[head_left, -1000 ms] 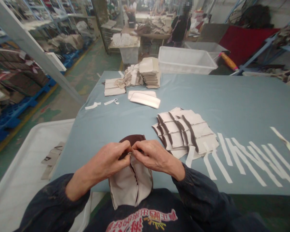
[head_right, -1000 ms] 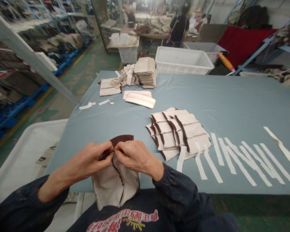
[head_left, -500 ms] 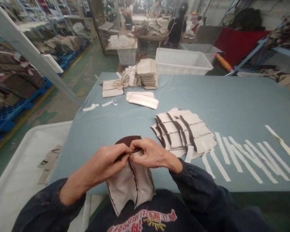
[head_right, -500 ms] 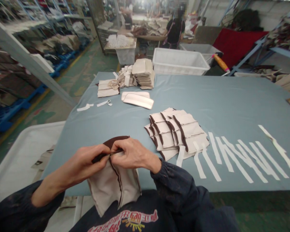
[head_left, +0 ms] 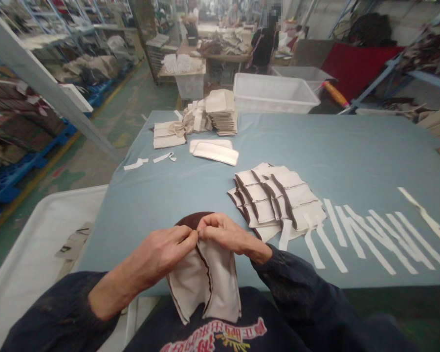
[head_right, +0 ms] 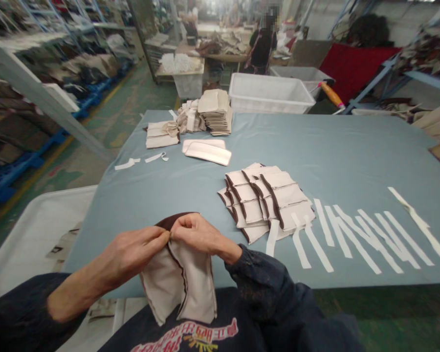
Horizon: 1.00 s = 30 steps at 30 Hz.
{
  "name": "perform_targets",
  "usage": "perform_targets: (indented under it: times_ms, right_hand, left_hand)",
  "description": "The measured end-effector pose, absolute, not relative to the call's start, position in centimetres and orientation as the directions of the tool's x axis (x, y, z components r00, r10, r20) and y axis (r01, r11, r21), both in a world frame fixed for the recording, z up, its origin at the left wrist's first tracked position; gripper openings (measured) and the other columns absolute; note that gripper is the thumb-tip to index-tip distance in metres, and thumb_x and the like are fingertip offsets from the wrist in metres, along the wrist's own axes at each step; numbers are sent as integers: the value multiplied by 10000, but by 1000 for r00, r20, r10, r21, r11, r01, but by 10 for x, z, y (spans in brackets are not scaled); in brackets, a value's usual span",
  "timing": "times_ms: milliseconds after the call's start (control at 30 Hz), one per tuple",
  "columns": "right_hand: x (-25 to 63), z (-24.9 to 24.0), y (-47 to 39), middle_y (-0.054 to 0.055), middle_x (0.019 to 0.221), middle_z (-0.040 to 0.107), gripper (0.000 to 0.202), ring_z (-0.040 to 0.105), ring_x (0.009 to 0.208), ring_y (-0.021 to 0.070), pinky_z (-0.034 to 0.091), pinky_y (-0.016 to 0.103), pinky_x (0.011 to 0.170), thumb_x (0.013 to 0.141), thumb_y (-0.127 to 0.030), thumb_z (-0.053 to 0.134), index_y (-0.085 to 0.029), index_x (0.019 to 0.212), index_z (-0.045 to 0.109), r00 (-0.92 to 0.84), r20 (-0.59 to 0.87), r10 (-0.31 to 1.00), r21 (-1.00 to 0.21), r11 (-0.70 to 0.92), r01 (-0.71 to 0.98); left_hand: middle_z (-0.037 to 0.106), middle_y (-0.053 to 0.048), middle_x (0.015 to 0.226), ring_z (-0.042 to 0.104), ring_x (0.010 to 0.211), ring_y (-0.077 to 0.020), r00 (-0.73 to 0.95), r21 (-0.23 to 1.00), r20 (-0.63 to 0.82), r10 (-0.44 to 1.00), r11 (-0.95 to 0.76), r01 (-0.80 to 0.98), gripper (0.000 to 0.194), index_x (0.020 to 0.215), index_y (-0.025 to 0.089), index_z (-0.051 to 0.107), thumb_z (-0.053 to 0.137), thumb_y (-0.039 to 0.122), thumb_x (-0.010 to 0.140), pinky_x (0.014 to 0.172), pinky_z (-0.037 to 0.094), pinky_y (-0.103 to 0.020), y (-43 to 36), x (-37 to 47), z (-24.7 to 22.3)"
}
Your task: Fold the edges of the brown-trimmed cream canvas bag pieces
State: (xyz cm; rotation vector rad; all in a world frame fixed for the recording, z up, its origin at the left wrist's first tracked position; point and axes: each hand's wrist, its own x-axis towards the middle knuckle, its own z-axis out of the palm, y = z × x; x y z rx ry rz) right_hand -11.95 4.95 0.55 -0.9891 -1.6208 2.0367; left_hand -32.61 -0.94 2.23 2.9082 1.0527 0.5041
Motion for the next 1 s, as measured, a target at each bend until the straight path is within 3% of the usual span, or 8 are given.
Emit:
perform_targets:
  times_ms: [67, 133, 233, 300, 467, 667, 767, 1000]
  right_hand:
    - [-119, 1, 46, -55, 605, 466, 74, 364, 558, 96, 293, 237, 521, 772, -175, 551, -188, 700, 548, -677, -286, 678, -954, -271, 132]
    - [-116, 0, 43, -54, 630, 483, 42, 388, 572, 96, 293, 231, 525, 755, -163, 540, -187, 728, 561, -663, -214, 718, -976, -188, 111]
    - [-110, 4, 38, -36, 693, 583, 73, 489, 635, 108, 356, 225, 581, 736, -149, 545, -181, 758, 607, -635, -43, 771, -993, 38, 114]
    - [-107, 6, 36, -32, 701, 621, 99, 526, 641, 111, 382, 229, 607, 733, -137, 541, -181, 767, 623, -624, 52, 779, -975, 174, 136]
    - [-104, 2, 35, -13, 716, 657, 106, 560, 637, 120, 405, 245, 632, 745, -134, 533, -183, 783, 619, -599, 217, 770, -919, 368, 140]
    - [-102, -5, 35, -5, 700, 673, 127, 562, 610, 123, 382, 244, 607, 752, -119, 563, -179, 816, 655, -577, 316, 753, -847, 498, 186]
    - [-101, -6, 35, 4, 713, 682, 116, 568, 624, 126, 378, 246, 618, 761, -119, 578, -177, 815, 663, -563, 356, 746, -818, 540, 199]
    - [-98, -6, 38, 4, 746, 695, 86, 574, 647, 124, 378, 243, 628, 835, -148, 595, -179, 848, 674, -599, 278, 751, -852, 481, 207]
  left_hand:
    - [714, -50, 862, 682, 721, -171, 667, 211, 322, 672, -738, 641, 247, 1054, 165, 630, 397, 83, 1042, 623, 536, -246, -12, -323, 21]
    - [749, -41, 934, 715, 788, -161, 559, 398, 310, 769, -639, 658, 198, 1123, 180, 621, 454, 114, 1039, 690, 550, -235, -14, -321, 23]
    - [767, -9, 965, 729, 816, -138, 423, 652, 166, 891, -421, 630, 154, 1153, 200, 625, 551, 187, 1019, 709, 534, -200, -17, -319, 34]
    - [762, 12, 932, 709, 784, -125, 409, 717, 87, 908, -342, 607, 127, 1093, 211, 662, 572, 204, 1003, 692, 510, -192, -17, -319, 41]
    - [748, 23, 878, 668, 752, -122, 426, 740, -11, 905, -279, 612, 170, 995, 207, 706, 537, 193, 979, 690, 459, -214, -11, -318, 48]
    - [696, 18, 809, 618, 723, -125, 444, 761, -94, 891, -223, 609, 321, 926, 187, 699, 450, 332, 1067, 681, 435, -225, -6, -319, 40]
    - [685, 18, 802, 612, 716, -123, 464, 742, -74, 883, -262, 617, 295, 929, 182, 687, 458, 313, 1062, 675, 424, -226, -5, -317, 38]
    - [626, 38, 718, 545, 618, -98, 461, 684, 59, 885, -372, 627, 182, 853, 176, 648, 513, 193, 973, 591, 379, -206, -5, -311, 34]
